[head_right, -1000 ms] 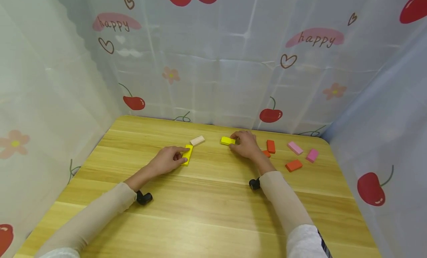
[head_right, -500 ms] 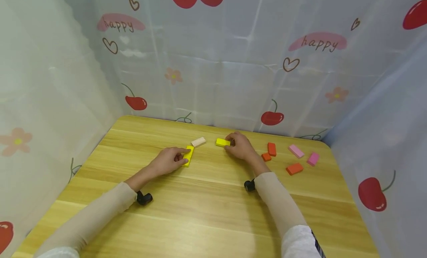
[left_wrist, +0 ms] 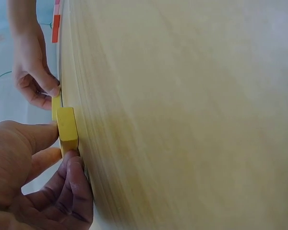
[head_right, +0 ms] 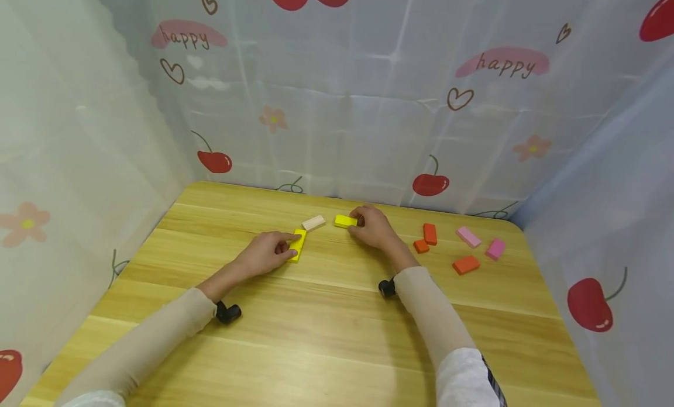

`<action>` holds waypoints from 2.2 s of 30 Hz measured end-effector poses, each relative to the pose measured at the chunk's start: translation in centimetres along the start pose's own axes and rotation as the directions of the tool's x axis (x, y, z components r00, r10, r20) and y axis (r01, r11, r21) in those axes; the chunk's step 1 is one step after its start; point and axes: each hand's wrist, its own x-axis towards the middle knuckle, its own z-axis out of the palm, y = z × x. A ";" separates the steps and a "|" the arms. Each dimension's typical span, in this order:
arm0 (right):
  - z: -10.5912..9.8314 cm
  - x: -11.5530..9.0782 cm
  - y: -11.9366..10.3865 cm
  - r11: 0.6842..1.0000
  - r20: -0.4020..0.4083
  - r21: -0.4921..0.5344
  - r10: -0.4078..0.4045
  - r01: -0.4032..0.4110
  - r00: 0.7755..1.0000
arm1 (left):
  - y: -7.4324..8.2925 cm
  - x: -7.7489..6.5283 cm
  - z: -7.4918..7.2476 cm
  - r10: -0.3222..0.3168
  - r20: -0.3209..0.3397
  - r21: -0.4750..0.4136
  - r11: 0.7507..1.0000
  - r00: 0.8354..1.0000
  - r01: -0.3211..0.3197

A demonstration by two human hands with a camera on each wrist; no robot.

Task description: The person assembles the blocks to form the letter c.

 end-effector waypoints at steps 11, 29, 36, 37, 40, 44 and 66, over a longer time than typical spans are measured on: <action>0.1 0.7 -0.9 1.000 0.024 -0.028 -0.010 0.011 1.000 | -0.2 0.2 0.2 0.025 -0.009 0.000 1.000 1.000 -0.025; 0.7 1.5 -1.4 0.999 0.042 -0.042 -0.004 0.006 0.999 | -0.2 0.1 0.3 -0.001 -0.009 0.003 1.000 1.000 0.001; 0.7 1.5 -1.6 1.000 0.038 -0.030 0.004 -0.002 0.999 | 0.0 0.1 0.4 0.009 -0.009 0.004 1.000 1.000 -0.009; 0.7 1.5 -1.6 1.000 0.037 -0.030 0.002 -0.001 0.999 | -0.1 0.1 0.4 0.011 -0.010 0.007 1.000 1.000 -0.011; 0.7 1.5 -1.7 0.999 0.031 -0.037 -0.005 0.006 1.000 | -0.1 0.2 0.4 0.017 -0.016 0.005 1.000 1.000 -0.017; 0.7 1.6 -1.6 0.999 0.026 -0.040 -0.004 0.005 1.000 | -0.3 0.2 0.5 0.026 -0.020 0.007 1.000 0.999 -0.026; -0.5 -0.4 0.4 0.999 -0.002 0.054 -0.001 0.001 1.000 | -0.9 0.2 0.1 -0.009 -0.002 -0.093 0.996 1.000 0.009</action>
